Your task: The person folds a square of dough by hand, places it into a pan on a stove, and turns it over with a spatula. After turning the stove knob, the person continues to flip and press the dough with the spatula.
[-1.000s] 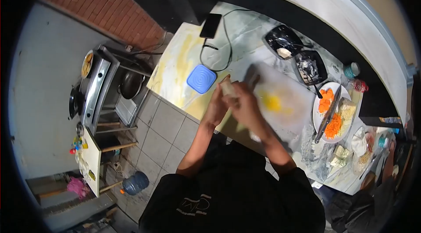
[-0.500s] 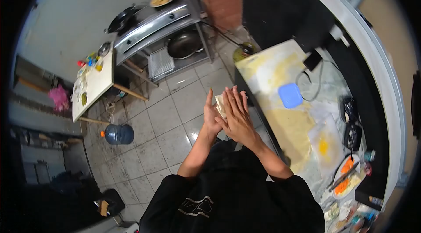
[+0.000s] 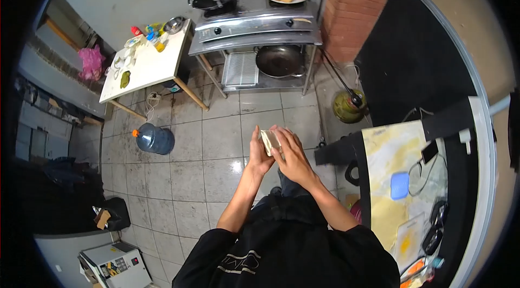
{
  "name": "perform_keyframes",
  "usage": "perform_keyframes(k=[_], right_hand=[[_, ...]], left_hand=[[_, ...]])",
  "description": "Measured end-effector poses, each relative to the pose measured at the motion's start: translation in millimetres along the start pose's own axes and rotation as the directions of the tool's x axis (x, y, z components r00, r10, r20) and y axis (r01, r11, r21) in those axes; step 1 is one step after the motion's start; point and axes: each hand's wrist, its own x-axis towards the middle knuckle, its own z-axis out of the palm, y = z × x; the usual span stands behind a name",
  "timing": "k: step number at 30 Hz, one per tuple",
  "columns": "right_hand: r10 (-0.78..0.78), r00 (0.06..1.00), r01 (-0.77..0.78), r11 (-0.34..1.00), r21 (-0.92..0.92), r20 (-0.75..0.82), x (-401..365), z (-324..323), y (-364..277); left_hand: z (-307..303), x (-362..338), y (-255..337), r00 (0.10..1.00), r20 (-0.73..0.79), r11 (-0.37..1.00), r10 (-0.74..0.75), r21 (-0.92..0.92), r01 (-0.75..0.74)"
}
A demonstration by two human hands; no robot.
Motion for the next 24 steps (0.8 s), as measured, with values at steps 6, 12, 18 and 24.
perform_keyframes(k=[6, 12, 18, 24], right_hand=[[0.168, 0.975, -0.217, 0.865, 0.452, 0.147, 86, 33, 53], [0.093, 0.945, -0.283, 0.708, 0.646, 0.313, 207, 44, 80], [0.167, 0.908, -0.387, 0.682, 0.621, 0.383, 313, 40, 102], [0.12, 0.905, -0.413, 0.48, 0.774, 0.409, 417, 43, 110]], left_hand=[[-12, 60, 65, 0.975, -0.14, 0.952, 0.173, 0.277, -0.129], [15, 113, 155, 0.975, -0.021, 0.88, 0.222, 0.435, -0.191], [35, 145, 228, 0.919, -0.018, 0.721, 0.394, 0.627, -0.297], [36, 210, 319, 0.933, -0.023, 0.87, 0.359, 0.371, -0.325]])
